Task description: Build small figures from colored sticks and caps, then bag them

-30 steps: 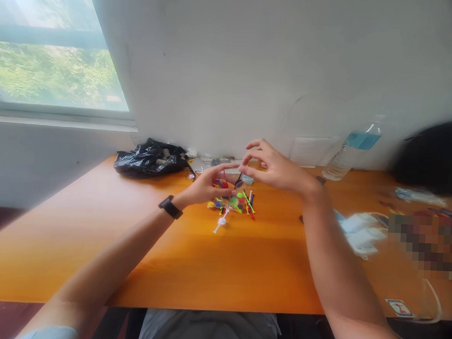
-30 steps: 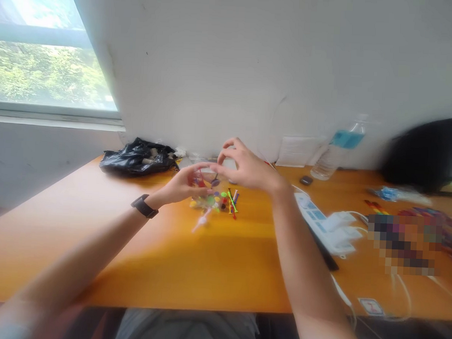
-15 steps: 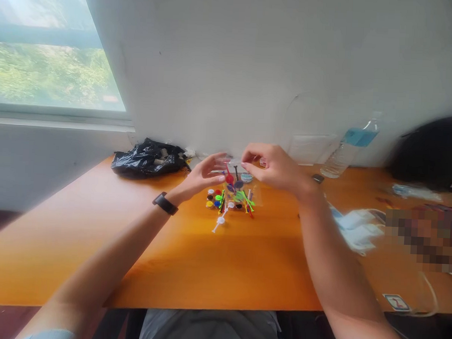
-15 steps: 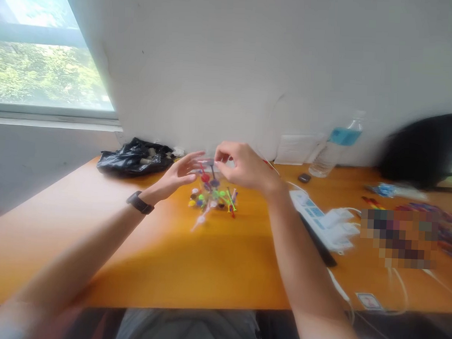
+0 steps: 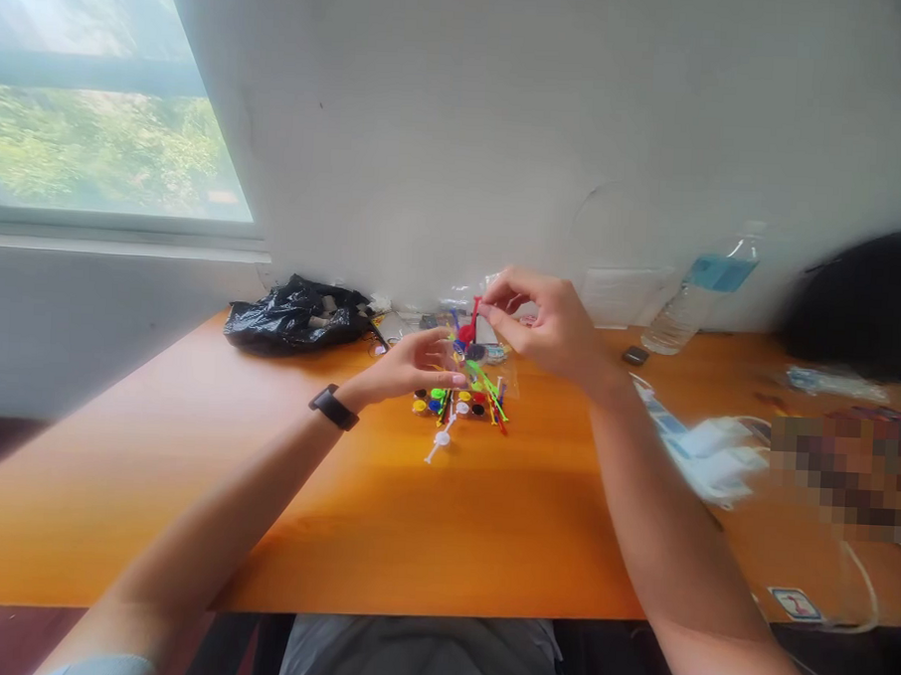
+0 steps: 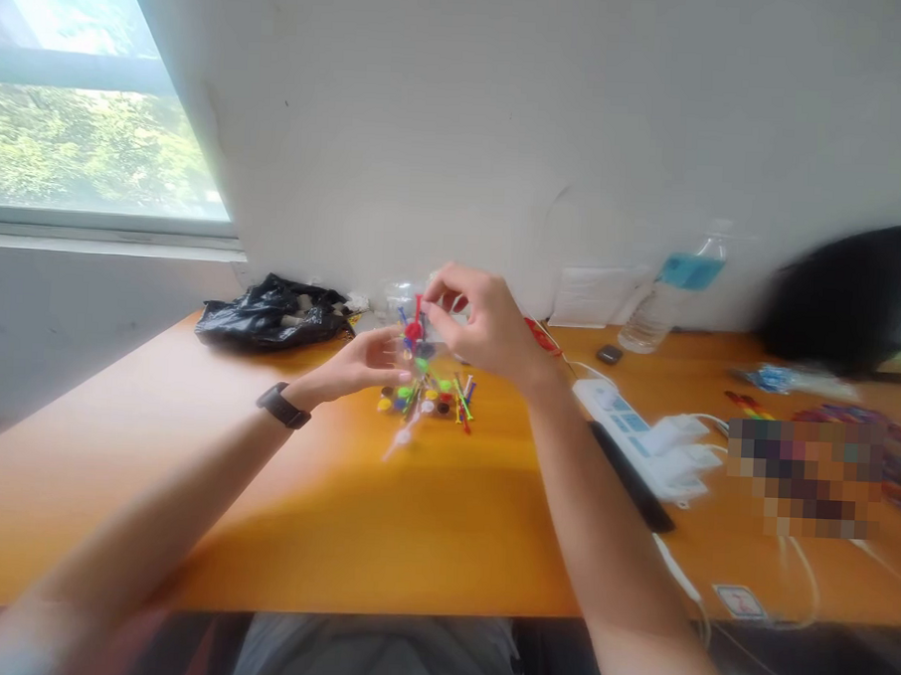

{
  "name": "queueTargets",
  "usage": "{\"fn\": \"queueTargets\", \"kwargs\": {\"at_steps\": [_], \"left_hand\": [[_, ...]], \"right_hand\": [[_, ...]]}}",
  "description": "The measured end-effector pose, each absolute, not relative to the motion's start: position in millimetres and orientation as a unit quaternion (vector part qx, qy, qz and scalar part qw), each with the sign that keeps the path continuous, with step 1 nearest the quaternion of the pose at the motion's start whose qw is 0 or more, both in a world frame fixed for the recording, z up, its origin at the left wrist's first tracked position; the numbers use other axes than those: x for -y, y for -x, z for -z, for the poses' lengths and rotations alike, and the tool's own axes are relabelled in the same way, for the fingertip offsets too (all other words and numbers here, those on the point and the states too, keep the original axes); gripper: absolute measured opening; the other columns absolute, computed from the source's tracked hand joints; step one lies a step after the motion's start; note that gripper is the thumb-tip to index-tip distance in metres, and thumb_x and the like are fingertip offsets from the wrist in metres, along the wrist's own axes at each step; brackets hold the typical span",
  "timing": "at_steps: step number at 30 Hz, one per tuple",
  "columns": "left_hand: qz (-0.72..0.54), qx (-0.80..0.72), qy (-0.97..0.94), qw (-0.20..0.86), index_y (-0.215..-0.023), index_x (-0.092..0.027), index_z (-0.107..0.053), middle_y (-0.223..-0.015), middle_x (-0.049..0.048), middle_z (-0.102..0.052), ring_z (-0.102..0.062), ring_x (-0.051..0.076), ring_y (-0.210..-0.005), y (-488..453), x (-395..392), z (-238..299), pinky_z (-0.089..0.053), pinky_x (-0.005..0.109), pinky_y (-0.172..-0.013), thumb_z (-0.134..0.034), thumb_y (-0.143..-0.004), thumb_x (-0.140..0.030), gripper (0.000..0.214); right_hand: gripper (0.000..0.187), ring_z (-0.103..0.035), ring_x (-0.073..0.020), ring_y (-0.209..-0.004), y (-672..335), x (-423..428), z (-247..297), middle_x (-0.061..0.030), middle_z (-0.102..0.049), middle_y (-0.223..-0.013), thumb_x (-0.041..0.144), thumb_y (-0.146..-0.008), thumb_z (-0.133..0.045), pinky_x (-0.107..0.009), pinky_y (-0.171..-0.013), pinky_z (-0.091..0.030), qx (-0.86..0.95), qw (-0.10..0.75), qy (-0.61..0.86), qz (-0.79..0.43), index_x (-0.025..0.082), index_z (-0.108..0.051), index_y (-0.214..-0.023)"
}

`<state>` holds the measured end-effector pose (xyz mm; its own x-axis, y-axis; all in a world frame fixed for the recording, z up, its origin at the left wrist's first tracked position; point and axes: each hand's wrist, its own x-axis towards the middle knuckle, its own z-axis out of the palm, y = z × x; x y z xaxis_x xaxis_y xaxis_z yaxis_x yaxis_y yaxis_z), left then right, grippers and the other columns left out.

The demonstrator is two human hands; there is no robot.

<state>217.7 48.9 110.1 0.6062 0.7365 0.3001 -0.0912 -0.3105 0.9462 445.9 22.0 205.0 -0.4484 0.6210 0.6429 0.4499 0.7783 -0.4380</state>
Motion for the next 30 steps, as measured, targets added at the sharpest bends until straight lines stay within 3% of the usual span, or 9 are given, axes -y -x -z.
{"fn": "queueTargets", "kwargs": {"at_steps": [7, 11, 16, 20, 25, 30], "left_hand": [[-0.39, -0.211, -0.706, 0.552, -0.123, -0.013, -0.069, -0.1, 0.0086, -0.077, -0.073, 0.019, -0.087, -217, -48, -114, -0.06, 0.03, -0.079, -0.089, -0.082, -0.034, 0.05], [-0.384, -0.209, -0.712, 0.55, -0.125, -0.013, -0.07, -0.105, 0.0109, -0.078, -0.074, 0.02, -0.09, -217, -47, -115, -0.06, 0.029, -0.079, -0.09, -0.081, -0.034, 0.054], [-0.392, -0.229, -0.706, 0.543, -0.124, -0.014, -0.071, -0.102, 0.011, -0.078, -0.075, 0.019, -0.085, -217, -48, -112, -0.058, 0.025, -0.069, -0.087, -0.085, -0.039, 0.049], [-0.42, -0.254, -0.699, 0.521, -0.108, -0.012, -0.072, -0.086, 0.008, -0.078, -0.074, 0.016, -0.071, -218, -50, -110, -0.057, 0.024, -0.06, -0.088, -0.083, -0.042, 0.042], [-0.409, -0.269, -0.704, 0.515, -0.104, -0.012, -0.073, -0.086, 0.0083, -0.078, -0.073, 0.015, -0.067, -216, -52, -110, -0.059, 0.023, -0.059, -0.087, -0.084, -0.043, 0.04], [-0.384, -0.282, -0.711, 0.517, -0.11, -0.011, -0.074, -0.084, 0.0075, -0.078, -0.073, 0.015, -0.067, -215, -51, -111, -0.059, 0.023, -0.059, -0.089, -0.081, -0.04, 0.043]], "right_hand": [[0.01, -0.066, -0.022, -0.084, -444, -20, -206, -0.0045, -0.075, -0.088, 0.026, -0.091, -0.066, -0.034, -0.073, -0.049, 0.839, 0.439, 0.307, -0.097, 0.021, -0.073, -0.086], [0.009, -0.065, -0.0214, -0.083, -444, -22, -204, -0.004, -0.073, -0.085, 0.025, -0.09, -0.066, -0.034, -0.071, -0.047, 0.835, 0.446, 0.311, -0.083, 0.021, -0.072, -0.084], [0.012, -0.063, -0.0216, -0.082, -443, -22, -202, -0.0041, -0.073, -0.084, 0.029, -0.091, -0.066, -0.033, -0.069, -0.046, 0.833, 0.439, 0.329, -0.072, 0.021, -0.071, -0.084], [0.022, -0.063, -0.0212, -0.081, -442, -24, -201, -0.0044, -0.073, -0.084, 0.04, -0.097, -0.064, -0.033, -0.07, -0.046, 0.83, 0.436, 0.338, -0.082, 0.021, -0.072, -0.088], [0.042, -0.064, -0.0206, -0.083, -445, -33, -201, -0.0063, -0.074, -0.092, 0.053, -0.106, -0.049, -0.033, -0.074, -0.048, 0.824, 0.443, 0.33, -0.127, 0.02, -0.072, -0.093], [0.03, -0.062, -0.0189, -0.077, -454, -34, -201, -0.0051, -0.074, -0.093, 0.05, -0.098, -0.065, -0.033, -0.068, -0.047, 0.832, 0.392, 0.35, -0.176, 0.022, -0.076, -0.096]]}}
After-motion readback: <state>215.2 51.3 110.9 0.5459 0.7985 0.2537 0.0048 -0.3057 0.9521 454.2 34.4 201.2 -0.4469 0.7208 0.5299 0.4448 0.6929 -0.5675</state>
